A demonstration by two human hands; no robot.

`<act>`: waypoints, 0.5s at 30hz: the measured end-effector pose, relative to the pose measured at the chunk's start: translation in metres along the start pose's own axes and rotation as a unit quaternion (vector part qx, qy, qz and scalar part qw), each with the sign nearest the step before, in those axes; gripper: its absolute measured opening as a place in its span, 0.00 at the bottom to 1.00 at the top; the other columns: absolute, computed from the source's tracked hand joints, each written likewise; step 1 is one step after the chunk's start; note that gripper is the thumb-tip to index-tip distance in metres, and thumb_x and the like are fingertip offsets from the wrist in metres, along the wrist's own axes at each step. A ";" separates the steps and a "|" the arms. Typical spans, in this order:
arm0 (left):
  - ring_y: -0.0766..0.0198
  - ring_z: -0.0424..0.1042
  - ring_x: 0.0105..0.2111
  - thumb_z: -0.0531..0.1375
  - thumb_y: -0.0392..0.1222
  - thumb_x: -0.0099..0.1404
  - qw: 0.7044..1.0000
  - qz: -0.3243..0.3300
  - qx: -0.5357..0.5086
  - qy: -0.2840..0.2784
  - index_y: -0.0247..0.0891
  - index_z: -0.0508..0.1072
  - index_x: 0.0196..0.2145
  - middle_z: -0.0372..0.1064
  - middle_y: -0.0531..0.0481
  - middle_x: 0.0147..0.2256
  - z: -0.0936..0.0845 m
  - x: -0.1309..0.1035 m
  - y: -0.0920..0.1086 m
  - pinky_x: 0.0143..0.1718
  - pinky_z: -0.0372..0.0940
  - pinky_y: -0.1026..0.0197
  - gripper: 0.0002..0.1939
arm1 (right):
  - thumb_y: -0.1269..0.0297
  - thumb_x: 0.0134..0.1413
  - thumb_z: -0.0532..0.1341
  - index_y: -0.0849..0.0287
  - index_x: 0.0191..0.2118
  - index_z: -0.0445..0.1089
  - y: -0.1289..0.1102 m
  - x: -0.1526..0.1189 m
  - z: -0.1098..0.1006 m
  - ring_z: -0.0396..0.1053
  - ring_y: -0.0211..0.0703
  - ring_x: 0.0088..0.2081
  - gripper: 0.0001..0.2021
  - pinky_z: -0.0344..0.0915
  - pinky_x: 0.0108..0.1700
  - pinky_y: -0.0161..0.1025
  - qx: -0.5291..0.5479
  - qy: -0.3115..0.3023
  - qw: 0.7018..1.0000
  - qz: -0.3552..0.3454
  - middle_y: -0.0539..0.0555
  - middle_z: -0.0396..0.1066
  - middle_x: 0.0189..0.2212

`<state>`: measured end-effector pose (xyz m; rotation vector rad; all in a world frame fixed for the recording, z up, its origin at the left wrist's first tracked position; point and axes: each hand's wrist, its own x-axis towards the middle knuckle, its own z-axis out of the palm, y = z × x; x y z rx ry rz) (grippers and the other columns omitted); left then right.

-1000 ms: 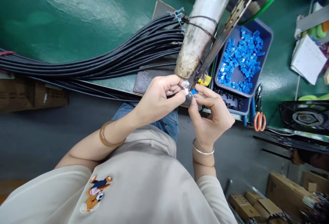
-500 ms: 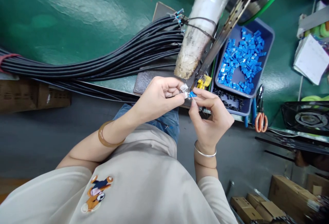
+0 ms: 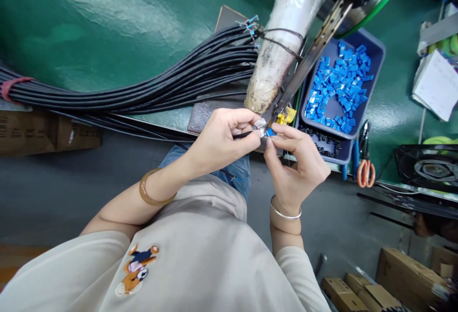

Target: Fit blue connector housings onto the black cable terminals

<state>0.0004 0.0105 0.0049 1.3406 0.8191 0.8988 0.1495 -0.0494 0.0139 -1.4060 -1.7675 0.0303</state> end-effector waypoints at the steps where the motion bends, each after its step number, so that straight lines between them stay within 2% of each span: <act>1: 0.75 0.54 0.21 0.60 0.33 0.58 1.000 -0.002 0.003 0.000 0.34 0.71 0.26 0.56 0.56 0.21 -0.001 0.000 0.001 0.21 0.53 0.70 0.04 | 0.76 0.52 0.65 0.54 0.35 0.70 0.000 0.000 -0.001 0.78 0.41 0.42 0.08 0.76 0.44 0.39 -0.005 -0.002 1.000 -0.002 0.51 0.78 0.40; 6: 0.74 0.55 0.21 0.60 0.34 0.58 0.999 -0.039 -0.010 -0.028 0.33 0.71 0.26 0.58 0.55 0.21 -0.004 0.002 -0.001 0.21 0.53 0.70 0.04 | 0.75 0.52 0.63 0.54 0.33 0.67 0.001 -0.003 -0.001 0.78 0.38 0.39 0.08 0.76 0.41 0.37 -0.015 -0.026 0.999 -0.017 0.51 0.78 0.43; 11: 0.76 0.52 0.20 0.59 0.32 0.59 0.997 -0.056 -0.008 -0.049 0.33 0.69 0.25 0.54 0.57 0.20 -0.004 0.001 -0.003 0.21 0.49 0.70 0.05 | 0.78 0.50 0.64 0.56 0.32 0.67 0.003 -0.005 0.000 0.78 0.36 0.39 0.09 0.74 0.42 0.34 -0.013 -0.033 0.999 -0.020 0.51 0.79 0.41; 15: 0.75 0.55 0.20 0.60 0.34 0.60 0.994 -0.055 0.004 -0.089 0.33 0.69 0.29 0.58 0.57 0.20 -0.008 -0.003 -0.003 0.21 0.52 0.70 0.03 | 0.78 0.50 0.65 0.57 0.33 0.68 -0.001 -0.006 -0.006 0.78 0.37 0.39 0.09 0.74 0.41 0.34 0.007 -0.026 1.000 -0.009 0.51 0.79 0.38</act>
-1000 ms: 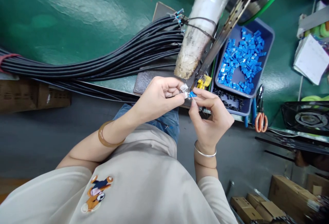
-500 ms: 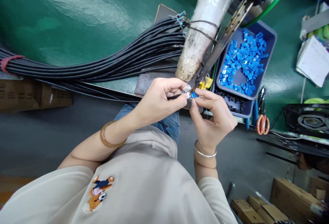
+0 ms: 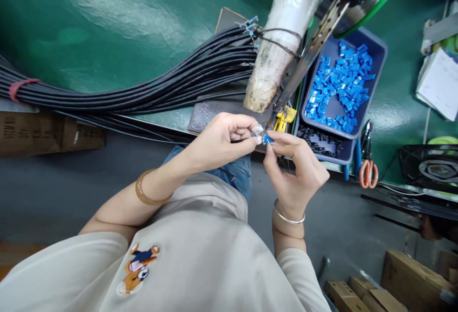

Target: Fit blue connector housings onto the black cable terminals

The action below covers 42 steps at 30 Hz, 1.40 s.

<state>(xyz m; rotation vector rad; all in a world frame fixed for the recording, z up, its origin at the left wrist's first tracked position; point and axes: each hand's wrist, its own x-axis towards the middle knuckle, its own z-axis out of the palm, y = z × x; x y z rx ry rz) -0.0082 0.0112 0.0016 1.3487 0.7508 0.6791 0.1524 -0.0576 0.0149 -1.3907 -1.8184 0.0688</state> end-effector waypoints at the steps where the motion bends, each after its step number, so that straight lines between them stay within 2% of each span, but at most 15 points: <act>1: 0.74 0.57 0.20 0.60 0.35 0.60 1.000 -0.006 0.002 -0.020 0.33 0.70 0.31 0.60 0.57 0.20 -0.003 -0.001 0.000 0.22 0.53 0.69 0.02 | 0.78 0.50 0.65 0.57 0.33 0.69 -0.002 -0.001 -0.004 0.78 0.37 0.38 0.09 0.74 0.40 0.35 0.004 0.005 1.000 0.014 0.50 0.79 0.38; 4: 0.72 0.61 0.19 0.59 0.38 0.63 0.991 -0.028 0.029 -0.126 0.34 0.72 0.31 0.64 0.55 0.19 -0.016 0.000 0.003 0.21 0.55 0.68 0.05 | 0.76 0.51 0.66 0.56 0.32 0.71 -0.007 -0.006 -0.020 0.78 0.41 0.36 0.07 0.74 0.36 0.38 0.022 0.039 0.995 0.089 0.49 0.79 0.34; 6: 0.71 0.62 0.19 0.57 0.39 0.65 0.966 -0.006 0.087 -0.243 0.35 0.72 0.24 0.67 0.52 0.19 -0.024 0.003 0.011 0.22 0.55 0.67 0.12 | 0.76 0.49 0.67 0.57 0.29 0.72 -0.010 -0.009 -0.031 0.79 0.43 0.34 0.07 0.73 0.29 0.38 0.046 0.077 0.987 0.136 0.50 0.79 0.31; 9: 0.70 0.63 0.20 0.58 0.33 0.62 0.876 0.087 0.193 -0.434 0.39 0.73 0.22 0.71 0.52 0.21 -0.026 0.003 0.031 0.24 0.56 0.65 0.12 | 0.75 0.46 0.69 0.58 0.27 0.72 -0.013 -0.012 -0.041 0.73 0.38 0.21 0.07 0.62 0.16 0.34 0.093 0.119 0.976 0.156 0.51 0.80 0.32; 11: 0.67 0.63 0.20 0.60 0.28 0.58 0.809 0.142 0.300 -0.486 0.40 0.71 0.20 0.71 0.52 0.20 -0.018 -0.006 0.046 0.24 0.55 0.62 0.12 | 0.74 0.46 0.69 0.59 0.27 0.73 -0.015 -0.013 -0.041 0.68 0.34 0.15 0.05 0.54 0.12 0.33 0.119 0.154 0.971 0.137 0.52 0.80 0.31; 13: 0.64 0.64 0.20 0.59 0.23 0.51 0.775 0.176 0.431 -0.427 0.40 0.69 0.18 0.71 0.51 0.20 -0.006 -0.021 0.056 0.23 0.51 0.58 0.13 | 0.70 0.48 0.69 0.58 0.29 0.74 -0.016 -0.015 -0.036 0.67 0.35 0.15 0.03 0.52 0.12 0.33 0.114 0.223 0.963 0.104 0.49 0.77 0.24; 16: 0.61 0.66 0.21 0.60 0.22 0.46 0.770 0.220 0.483 -0.354 0.38 0.70 0.21 0.70 0.49 0.21 0.009 -0.042 0.051 0.21 0.48 0.56 0.11 | 0.63 0.53 0.67 0.56 0.33 0.76 -0.018 -0.019 -0.030 0.67 0.35 0.16 0.04 0.53 0.15 0.33 0.041 0.295 0.951 0.084 0.46 0.70 0.17; 18: 0.66 0.64 0.20 0.57 0.20 0.49 0.838 0.199 0.421 -0.284 0.37 0.70 0.25 0.69 0.52 0.22 0.013 -0.046 0.038 0.22 0.50 0.59 0.13 | 0.59 0.55 0.66 0.55 0.33 0.77 -0.017 -0.023 -0.029 0.64 0.33 0.16 0.06 0.53 0.17 0.33 -0.014 0.251 0.964 0.087 0.45 0.68 0.16; 21: 0.71 0.60 0.18 0.60 0.32 0.61 0.977 0.044 0.190 -0.084 0.36 0.68 0.25 0.63 0.57 0.18 0.010 -0.042 0.014 0.21 0.53 0.66 0.07 | 0.60 0.56 0.65 0.54 0.34 0.77 -0.014 -0.026 -0.028 0.62 0.31 0.17 0.05 0.53 0.19 0.34 -0.043 0.122 0.986 0.110 0.45 0.69 0.18; 24: 0.75 0.59 0.17 0.63 0.40 0.61 0.995 -0.083 -0.032 0.034 0.34 0.68 0.28 0.64 0.57 0.19 0.005 -0.037 -0.001 0.19 0.54 0.70 0.08 | 0.63 0.57 0.64 0.54 0.42 0.76 -0.010 -0.023 -0.020 0.57 0.29 0.17 0.07 0.52 0.20 0.33 -0.014 0.032 0.990 0.137 0.46 0.72 0.23; 27: 0.77 0.59 0.17 0.64 0.38 0.59 0.988 -0.104 -0.105 0.040 0.33 0.69 0.28 0.66 0.56 0.19 0.004 -0.036 -0.008 0.18 0.53 0.72 0.07 | 0.63 0.58 0.63 0.54 0.45 0.75 -0.008 -0.016 -0.008 0.49 0.26 0.16 0.10 0.53 0.20 0.32 0.009 -0.003 0.991 0.137 0.46 0.74 0.27; 31: 0.75 0.63 0.19 0.64 0.36 0.56 0.991 -0.083 -0.098 0.031 0.32 0.71 0.25 0.67 0.54 0.19 0.005 -0.032 -0.008 0.22 0.58 0.72 0.06 | 0.61 0.57 0.63 0.55 0.44 0.75 -0.007 -0.011 0.003 0.47 0.26 0.17 0.10 0.52 0.20 0.31 0.041 -0.023 0.986 0.159 0.45 0.72 0.26; 37: 0.74 0.65 0.22 0.65 0.36 0.55 0.993 0.001 -0.090 0.080 0.32 0.75 0.26 0.69 0.53 0.23 0.009 -0.024 -0.009 0.25 0.61 0.70 0.04 | 0.61 0.57 0.64 0.59 0.38 0.73 -0.001 -0.020 0.006 0.53 0.26 0.17 0.08 0.50 0.20 0.30 0.058 0.012 0.976 0.208 0.45 0.70 0.24; 40: 0.72 0.67 0.26 0.64 0.35 0.57 0.994 0.043 -0.044 0.092 0.32 0.75 0.27 0.70 0.53 0.25 0.012 -0.022 -0.012 0.29 0.63 0.70 0.03 | 0.61 0.56 0.64 0.58 0.39 0.74 -0.002 -0.023 0.003 0.59 0.28 0.18 0.07 0.54 0.21 0.30 0.037 0.067 0.978 0.194 0.45 0.70 0.23; 42: 0.72 0.66 0.26 0.63 0.34 0.58 0.994 0.060 -0.007 0.095 0.32 0.76 0.28 0.70 0.52 0.25 0.014 -0.022 -0.013 0.30 0.63 0.69 0.03 | 0.62 0.56 0.65 0.56 0.40 0.74 -0.005 -0.023 0.000 0.57 0.27 0.18 0.07 0.54 0.20 0.30 0.032 0.061 0.982 0.176 0.44 0.70 0.23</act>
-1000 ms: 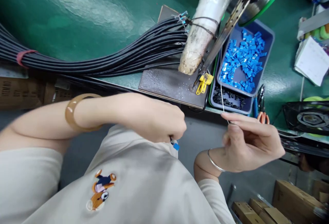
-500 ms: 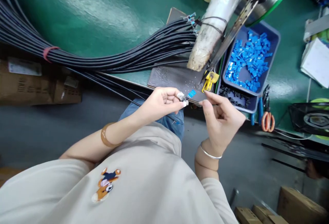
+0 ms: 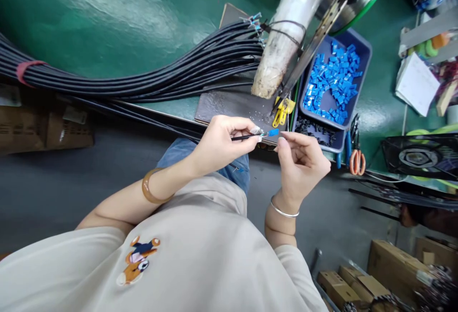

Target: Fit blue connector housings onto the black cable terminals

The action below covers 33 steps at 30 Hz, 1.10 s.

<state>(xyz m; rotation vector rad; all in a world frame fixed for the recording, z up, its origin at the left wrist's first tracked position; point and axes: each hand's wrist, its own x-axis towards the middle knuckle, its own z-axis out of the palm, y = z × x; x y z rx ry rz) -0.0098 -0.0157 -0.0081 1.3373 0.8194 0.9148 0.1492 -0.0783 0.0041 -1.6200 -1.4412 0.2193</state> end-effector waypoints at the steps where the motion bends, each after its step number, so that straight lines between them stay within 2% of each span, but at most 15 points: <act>1: 0.71 0.66 0.26 0.62 0.34 0.58 1.000 0.010 0.015 -0.002 0.32 0.76 0.28 0.70 0.52 0.25 0.001 0.000 0.000 0.30 0.63 0.69 0.03 | 0.63 0.55 0.65 0.55 0.40 0.75 -0.002 0.000 0.000 0.54 0.27 0.17 0.07 0.53 0.20 0.30 -0.004 -0.018 1.000 -0.007 0.44 0.70 0.23; 3: 0.71 0.66 0.26 0.62 0.35 0.59 0.998 0.027 0.049 -0.009 0.32 0.76 0.28 0.70 0.52 0.25 0.001 0.000 0.000 0.29 0.62 0.69 0.04 | 0.63 0.56 0.65 0.55 0.40 0.75 -0.006 0.002 0.000 0.51 0.26 0.17 0.06 0.53 0.20 0.30 -0.014 -0.056 0.998 -0.014 0.43 0.69 0.22; 5: 0.71 0.64 0.25 0.62 0.35 0.59 0.996 0.041 0.078 -0.012 0.32 0.75 0.27 0.69 0.52 0.24 0.001 -0.001 0.001 0.27 0.61 0.69 0.05 | 0.64 0.57 0.64 0.56 0.37 0.74 -0.009 0.003 0.002 0.51 0.26 0.17 0.04 0.55 0.22 0.30 -0.020 -0.075 0.997 -0.017 0.43 0.68 0.22; 8: 0.72 0.64 0.24 0.61 0.35 0.60 0.997 0.038 0.067 -0.015 0.32 0.74 0.28 0.69 0.53 0.24 0.001 0.000 0.002 0.27 0.61 0.69 0.04 | 0.66 0.57 0.63 0.57 0.34 0.74 -0.008 0.004 0.005 0.54 0.26 0.18 0.02 0.55 0.23 0.30 -0.024 -0.069 0.997 -0.028 0.43 0.68 0.22; 14: 0.76 0.61 0.19 0.59 0.33 0.62 0.999 0.021 0.015 -0.040 0.33 0.69 0.27 0.64 0.55 0.20 -0.002 0.001 0.007 0.21 0.58 0.71 0.06 | 0.66 0.58 0.63 0.56 0.36 0.73 -0.002 0.003 0.010 0.55 0.27 0.18 0.02 0.56 0.23 0.30 -0.047 -0.056 0.995 -0.066 0.43 0.70 0.23; 19: 0.76 0.61 0.18 0.58 0.33 0.63 0.999 0.014 0.000 -0.042 0.33 0.69 0.27 0.65 0.55 0.21 -0.004 0.002 0.006 0.20 0.59 0.72 0.06 | 0.67 0.57 0.64 0.55 0.36 0.74 -0.003 0.004 0.010 0.55 0.26 0.18 0.01 0.58 0.24 0.30 -0.049 -0.045 0.995 -0.074 0.43 0.70 0.23; 24: 0.76 0.61 0.18 0.58 0.32 0.63 0.999 0.017 -0.004 -0.047 0.32 0.68 0.27 0.64 0.55 0.21 -0.004 0.003 0.005 0.20 0.59 0.72 0.06 | 0.65 0.57 0.64 0.55 0.36 0.74 -0.003 0.005 0.010 0.53 0.27 0.18 0.02 0.56 0.23 0.31 -0.037 -0.051 0.997 -0.036 0.43 0.70 0.22; 29: 0.76 0.61 0.19 0.58 0.33 0.63 0.998 0.012 -0.012 -0.052 0.33 0.68 0.27 0.64 0.56 0.20 -0.006 0.003 0.006 0.20 0.59 0.73 0.07 | 0.64 0.56 0.65 0.55 0.34 0.74 -0.003 0.005 0.011 0.58 0.27 0.18 0.02 0.54 0.22 0.32 -0.011 -0.053 0.998 -0.007 0.43 0.70 0.21; 33: 0.76 0.61 0.20 0.59 0.34 0.62 0.999 0.014 -0.010 -0.048 0.32 0.68 0.27 0.64 0.55 0.21 -0.005 0.003 0.003 0.21 0.59 0.72 0.06 | 0.65 0.56 0.64 0.56 0.32 0.73 -0.005 0.005 0.011 0.55 0.26 0.17 0.02 0.51 0.21 0.31 0.012 -0.061 0.998 0.023 0.42 0.68 0.20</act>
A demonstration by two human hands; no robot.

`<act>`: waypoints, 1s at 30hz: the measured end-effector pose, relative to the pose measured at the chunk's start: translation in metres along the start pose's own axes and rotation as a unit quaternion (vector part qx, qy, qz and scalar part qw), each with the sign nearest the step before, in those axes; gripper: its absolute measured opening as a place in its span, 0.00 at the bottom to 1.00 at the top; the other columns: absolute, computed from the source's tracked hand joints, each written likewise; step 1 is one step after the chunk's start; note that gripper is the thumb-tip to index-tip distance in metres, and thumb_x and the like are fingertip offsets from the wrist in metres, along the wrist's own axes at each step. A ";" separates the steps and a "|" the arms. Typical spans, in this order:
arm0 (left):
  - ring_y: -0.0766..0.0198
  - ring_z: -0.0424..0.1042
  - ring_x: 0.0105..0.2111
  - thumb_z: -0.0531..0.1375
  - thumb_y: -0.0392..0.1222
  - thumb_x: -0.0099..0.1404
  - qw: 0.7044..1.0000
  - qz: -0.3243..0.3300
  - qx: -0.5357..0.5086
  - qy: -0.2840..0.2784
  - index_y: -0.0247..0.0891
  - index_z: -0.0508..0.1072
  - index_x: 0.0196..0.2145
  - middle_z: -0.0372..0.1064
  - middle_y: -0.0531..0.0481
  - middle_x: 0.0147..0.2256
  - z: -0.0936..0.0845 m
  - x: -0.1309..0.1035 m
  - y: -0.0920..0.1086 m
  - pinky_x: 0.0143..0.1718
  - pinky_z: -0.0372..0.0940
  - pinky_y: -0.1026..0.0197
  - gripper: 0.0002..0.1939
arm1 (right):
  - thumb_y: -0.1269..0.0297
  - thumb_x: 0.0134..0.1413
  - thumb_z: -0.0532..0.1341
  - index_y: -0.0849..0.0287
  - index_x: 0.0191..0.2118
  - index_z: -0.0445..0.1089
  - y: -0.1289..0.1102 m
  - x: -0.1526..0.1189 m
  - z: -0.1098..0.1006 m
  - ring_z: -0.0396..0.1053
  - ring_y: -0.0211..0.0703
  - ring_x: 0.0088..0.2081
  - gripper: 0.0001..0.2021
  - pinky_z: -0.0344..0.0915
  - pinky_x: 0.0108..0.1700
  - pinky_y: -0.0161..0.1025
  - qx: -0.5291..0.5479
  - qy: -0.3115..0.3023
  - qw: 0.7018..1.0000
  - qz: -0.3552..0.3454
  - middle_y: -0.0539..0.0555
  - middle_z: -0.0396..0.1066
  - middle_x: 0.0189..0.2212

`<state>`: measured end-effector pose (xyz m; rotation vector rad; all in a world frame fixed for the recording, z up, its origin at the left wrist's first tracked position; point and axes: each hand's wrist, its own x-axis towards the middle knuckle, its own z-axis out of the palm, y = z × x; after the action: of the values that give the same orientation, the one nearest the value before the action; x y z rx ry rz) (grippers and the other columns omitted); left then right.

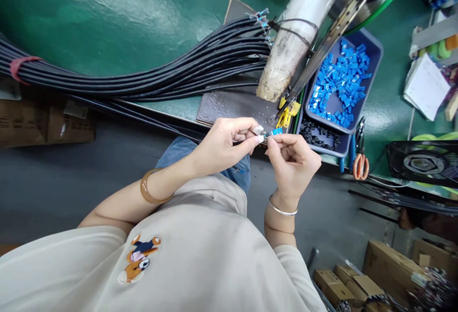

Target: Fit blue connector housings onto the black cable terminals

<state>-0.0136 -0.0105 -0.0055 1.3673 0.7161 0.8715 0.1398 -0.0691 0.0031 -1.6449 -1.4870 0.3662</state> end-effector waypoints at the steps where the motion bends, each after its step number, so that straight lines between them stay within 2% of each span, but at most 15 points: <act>1: 0.76 0.61 0.21 0.60 0.34 0.62 1.000 0.002 -0.002 0.004 0.32 0.69 0.27 0.64 0.55 0.22 0.000 0.000 -0.001 0.22 0.59 0.72 0.06 | 0.65 0.55 0.64 0.56 0.32 0.73 0.000 0.000 0.000 0.55 0.26 0.17 0.03 0.50 0.21 0.31 0.010 -0.004 1.000 0.013 0.43 0.68 0.20; 3: 0.75 0.62 0.22 0.61 0.35 0.61 1.000 0.004 -0.009 0.014 0.32 0.70 0.28 0.65 0.54 0.23 0.002 -0.002 -0.004 0.24 0.60 0.72 0.05 | 0.65 0.55 0.64 0.57 0.32 0.73 0.000 0.001 -0.001 0.57 0.27 0.18 0.03 0.52 0.21 0.30 0.042 -0.020 0.998 0.046 0.43 0.68 0.20; 7: 0.73 0.64 0.23 0.62 0.36 0.60 1.000 -0.002 -0.002 0.020 0.32 0.74 0.30 0.66 0.53 0.23 0.004 -0.004 -0.007 0.25 0.61 0.70 0.04 | 0.62 0.55 0.65 0.58 0.31 0.71 0.003 0.003 -0.004 0.61 0.28 0.18 0.07 0.55 0.20 0.29 0.146 -0.093 0.980 0.097 0.43 0.67 0.18; 9: 0.73 0.63 0.23 0.62 0.36 0.59 1.000 -0.005 0.007 0.030 0.31 0.76 0.29 0.66 0.53 0.23 0.004 -0.003 -0.006 0.25 0.60 0.70 0.05 | 0.61 0.55 0.65 0.58 0.29 0.70 0.004 0.003 -0.004 0.60 0.28 0.17 0.08 0.54 0.19 0.29 0.163 -0.090 0.978 0.094 0.42 0.65 0.17; 11: 0.73 0.62 0.23 0.63 0.37 0.59 0.999 -0.012 0.001 0.042 0.32 0.76 0.28 0.66 0.53 0.23 0.003 -0.001 -0.005 0.25 0.59 0.70 0.05 | 0.61 0.57 0.63 0.57 0.31 0.69 0.004 0.002 -0.004 0.60 0.28 0.17 0.07 0.54 0.19 0.30 0.148 -0.024 0.987 0.063 0.42 0.64 0.17; 13: 0.73 0.61 0.24 0.63 0.37 0.59 0.998 -0.024 -0.018 0.049 0.32 0.76 0.28 0.66 0.53 0.23 0.002 0.001 -0.004 0.25 0.58 0.70 0.05 | 0.62 0.59 0.61 0.55 0.38 0.69 0.004 0.001 -0.004 0.60 0.30 0.16 0.04 0.56 0.19 0.31 0.136 0.078 0.988 0.002 0.41 0.63 0.17; 15: 0.74 0.59 0.23 0.63 0.38 0.59 0.998 -0.036 -0.033 0.048 0.32 0.75 0.27 0.64 0.54 0.22 0.000 0.004 -0.003 0.23 0.56 0.70 0.06 | 0.64 0.60 0.60 0.53 0.46 0.66 0.004 0.000 -0.004 0.63 0.32 0.16 0.08 0.58 0.19 0.33 0.125 0.167 0.976 -0.057 0.42 0.66 0.20; 17: 0.75 0.56 0.21 0.64 0.39 0.58 0.997 -0.048 -0.039 0.038 0.32 0.74 0.26 0.61 0.56 0.21 -0.002 0.007 -0.001 0.22 0.54 0.70 0.07 | 0.68 0.61 0.58 0.51 0.48 0.65 0.005 -0.001 -0.004 0.68 0.33 0.18 0.10 0.61 0.19 0.33 0.098 0.203 0.970 -0.086 0.44 0.73 0.26; 19: 0.74 0.56 0.21 0.64 0.39 0.58 0.998 -0.053 -0.038 0.026 0.32 0.73 0.26 0.60 0.56 0.21 -0.003 0.008 0.001 0.22 0.53 0.69 0.08 | 0.71 0.61 0.59 0.51 0.46 0.67 0.006 -0.002 -0.005 0.75 0.36 0.25 0.10 0.69 0.23 0.34 0.048 0.177 0.977 -0.106 0.47 0.78 0.34; 21: 0.74 0.57 0.23 0.64 0.39 0.58 0.998 -0.051 -0.036 0.018 0.33 0.72 0.26 0.62 0.55 0.21 -0.004 0.010 0.003 0.23 0.54 0.69 0.08 | 0.74 0.57 0.62 0.53 0.42 0.69 0.007 -0.003 -0.005 0.79 0.40 0.35 0.09 0.77 0.35 0.38 -0.009 0.118 0.983 -0.142 0.49 0.78 0.40; 23: 0.73 0.59 0.24 0.64 0.39 0.58 0.998 -0.054 -0.036 0.017 0.33 0.72 0.25 0.63 0.54 0.22 -0.003 0.011 0.004 0.25 0.56 0.69 0.08 | 0.74 0.55 0.63 0.55 0.40 0.69 0.008 -0.003 -0.004 0.79 0.42 0.41 0.09 0.78 0.42 0.40 -0.047 0.066 0.981 -0.176 0.50 0.78 0.43; 26: 0.73 0.60 0.24 0.63 0.37 0.58 0.997 -0.056 -0.038 0.029 0.33 0.70 0.24 0.63 0.54 0.22 -0.001 0.013 0.005 0.26 0.57 0.69 0.07 | 0.74 0.56 0.62 0.56 0.38 0.67 0.010 0.000 -0.002 0.78 0.41 0.42 0.07 0.78 0.43 0.40 -0.036 0.032 0.982 -0.180 0.53 0.77 0.47; 30: 0.74 0.58 0.23 0.63 0.33 0.55 0.998 -0.035 -0.022 0.057 0.33 0.70 0.21 0.61 0.55 0.20 0.001 0.019 0.006 0.24 0.56 0.70 0.07 | 0.75 0.55 0.61 0.56 0.36 0.66 0.010 0.006 0.000 0.78 0.44 0.44 0.06 0.79 0.46 0.45 -0.008 0.025 0.984 -0.174 0.54 0.76 0.47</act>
<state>-0.0035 0.0047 0.0021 1.2540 0.8237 0.9108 0.1479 -0.0630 -0.0027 -1.3595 -1.7046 0.1196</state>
